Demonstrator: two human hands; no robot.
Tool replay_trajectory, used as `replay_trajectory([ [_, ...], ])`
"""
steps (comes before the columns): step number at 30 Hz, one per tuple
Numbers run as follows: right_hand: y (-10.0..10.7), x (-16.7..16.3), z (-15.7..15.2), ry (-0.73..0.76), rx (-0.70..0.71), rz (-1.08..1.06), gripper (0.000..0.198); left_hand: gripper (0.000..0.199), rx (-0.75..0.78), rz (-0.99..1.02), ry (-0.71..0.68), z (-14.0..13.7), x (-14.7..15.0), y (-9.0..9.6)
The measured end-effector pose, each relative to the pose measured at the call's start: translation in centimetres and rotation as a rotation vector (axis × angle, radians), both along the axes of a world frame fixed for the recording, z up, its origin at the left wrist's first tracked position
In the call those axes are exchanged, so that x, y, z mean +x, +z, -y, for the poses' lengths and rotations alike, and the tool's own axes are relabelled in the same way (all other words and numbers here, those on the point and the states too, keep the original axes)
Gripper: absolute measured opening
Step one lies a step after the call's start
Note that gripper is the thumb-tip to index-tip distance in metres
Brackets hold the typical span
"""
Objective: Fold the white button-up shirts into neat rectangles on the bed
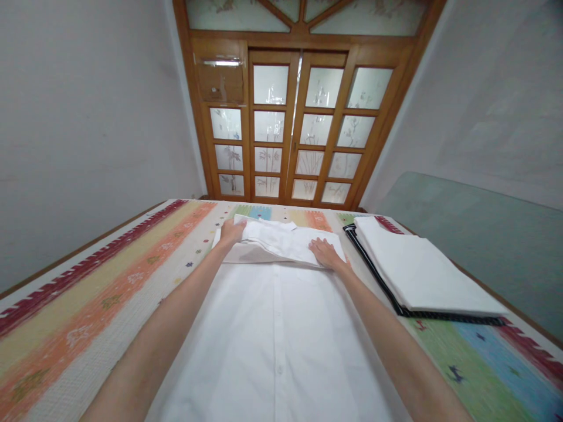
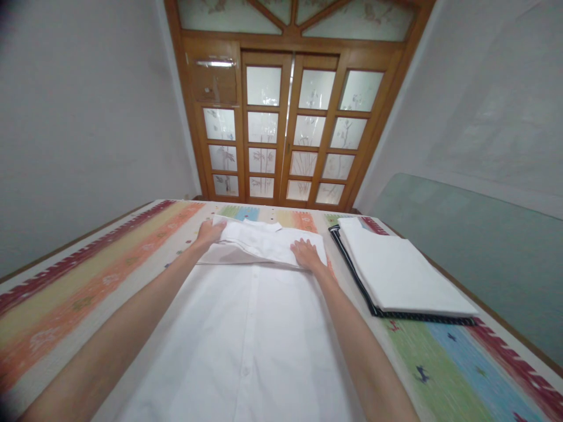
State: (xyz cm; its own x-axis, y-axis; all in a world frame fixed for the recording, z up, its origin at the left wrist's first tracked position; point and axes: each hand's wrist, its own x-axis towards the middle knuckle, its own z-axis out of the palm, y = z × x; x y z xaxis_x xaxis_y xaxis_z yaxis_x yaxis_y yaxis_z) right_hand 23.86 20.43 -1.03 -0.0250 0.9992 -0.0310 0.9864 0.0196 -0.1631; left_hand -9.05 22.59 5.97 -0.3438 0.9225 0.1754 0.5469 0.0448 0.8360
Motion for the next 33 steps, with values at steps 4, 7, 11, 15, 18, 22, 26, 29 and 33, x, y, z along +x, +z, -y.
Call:
replay_trajectory([
  [4,-0.5,0.0,-1.0,0.0,0.035,0.027,0.058,0.028,-0.059,-0.037,0.061,-0.1,-1.3,0.6],
  [7,-1.0,-0.1,-1.0,0.013,0.044,0.064,0.057,0.026,-0.184,-0.162,0.098,0.0,-3.2,-0.5],
  [11,-1.3,-0.2,-0.7,0.006,0.032,0.106,0.057,0.024,-0.295,-0.351,0.052,0.3,-5.1,-3.0],
  [15,-1.7,0.6,-0.8,-0.05,0.033,0.129,0.06,0.021,-0.305,-0.452,0.019,0.8,-5.5,-5.0],
  [18,-2.1,2.0,-0.9,-0.093,0.061,0.135,0.062,0.024,-0.297,-0.526,0.018,1.0,-5.5,-5.6],
  [22,-2.6,3.8,-1.0,-0.192,0.066,0.115,0.063,0.028,-0.279,-0.545,0.061,1.4,-5.0,-5.9],
  [26,-2.3,4.8,-1.8,-0.17,0.145,0.118,0.059,0.032,-0.247,-0.546,0.134,2.4,-3.6,-6.4],
  [29,-1.3,5.2,-2.9,-0.016,0.238,0.117,0.058,0.034,-0.178,-0.531,0.163,3.2,-2.5,-7.0],
  [33,-0.2,5.4,-4.3,0.033,0.214,0.072,0.049,0.034,-0.084,-0.428,0.226,3.7,-2.1,-7.2],
])
